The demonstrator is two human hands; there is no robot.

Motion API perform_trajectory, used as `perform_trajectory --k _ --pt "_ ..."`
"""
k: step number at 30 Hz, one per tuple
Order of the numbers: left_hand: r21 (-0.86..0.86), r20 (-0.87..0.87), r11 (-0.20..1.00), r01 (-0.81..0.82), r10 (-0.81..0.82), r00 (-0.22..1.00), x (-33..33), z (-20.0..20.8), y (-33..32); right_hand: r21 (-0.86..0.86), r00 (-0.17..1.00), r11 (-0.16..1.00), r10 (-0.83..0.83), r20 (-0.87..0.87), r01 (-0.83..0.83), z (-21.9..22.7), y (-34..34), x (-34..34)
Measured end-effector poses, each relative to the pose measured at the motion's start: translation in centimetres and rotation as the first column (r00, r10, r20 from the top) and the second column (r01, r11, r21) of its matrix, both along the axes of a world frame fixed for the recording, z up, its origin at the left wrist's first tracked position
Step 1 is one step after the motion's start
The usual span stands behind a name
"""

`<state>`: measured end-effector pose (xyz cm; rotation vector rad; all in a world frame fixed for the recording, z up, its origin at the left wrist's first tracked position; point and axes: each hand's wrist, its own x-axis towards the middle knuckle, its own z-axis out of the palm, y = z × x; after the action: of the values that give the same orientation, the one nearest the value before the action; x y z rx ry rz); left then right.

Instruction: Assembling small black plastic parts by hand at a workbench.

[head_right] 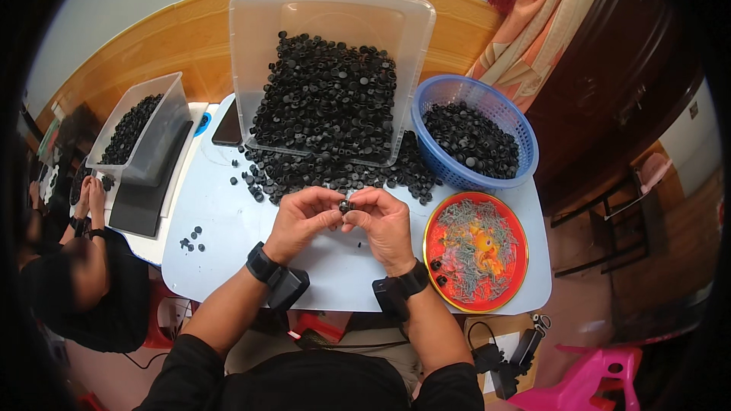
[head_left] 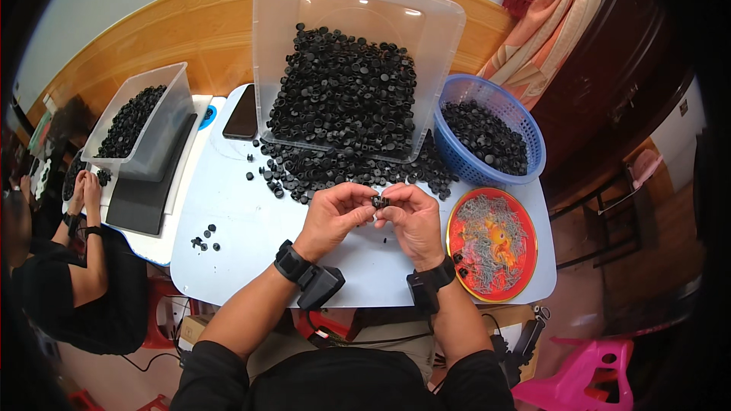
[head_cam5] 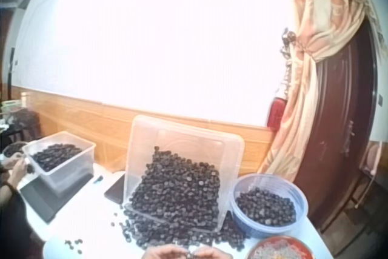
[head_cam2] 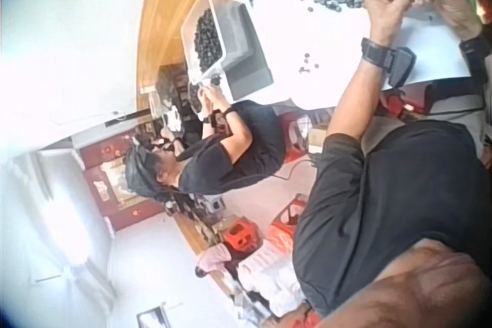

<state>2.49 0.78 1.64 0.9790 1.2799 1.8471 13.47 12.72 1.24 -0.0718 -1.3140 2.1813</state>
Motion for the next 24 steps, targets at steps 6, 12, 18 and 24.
perform_trajectory --k 6,12,18,24 --pt "-0.022 0.100 0.999 0.036 -0.033 0.994 -0.08 0.19 -0.20 0.133 0.999 0.991 -0.016 -0.028 0.020 0.24 0.02 0.28" --pt "0.005 0.083 0.999 0.039 -0.039 0.996 0.04 0.39 -0.34 -0.038 0.990 0.992 0.116 -0.086 -0.119 0.04 0.39 0.45" --pt "0.049 0.094 0.998 0.042 -0.046 0.995 0.11 0.59 -0.52 -0.073 0.987 0.985 0.150 -0.061 -0.154 -0.02 0.42 0.50" --pt "0.061 0.118 0.997 0.052 -0.059 0.991 -0.20 0.40 -0.41 -0.060 0.997 0.995 0.080 0.007 -0.080 0.06 0.26 0.53"
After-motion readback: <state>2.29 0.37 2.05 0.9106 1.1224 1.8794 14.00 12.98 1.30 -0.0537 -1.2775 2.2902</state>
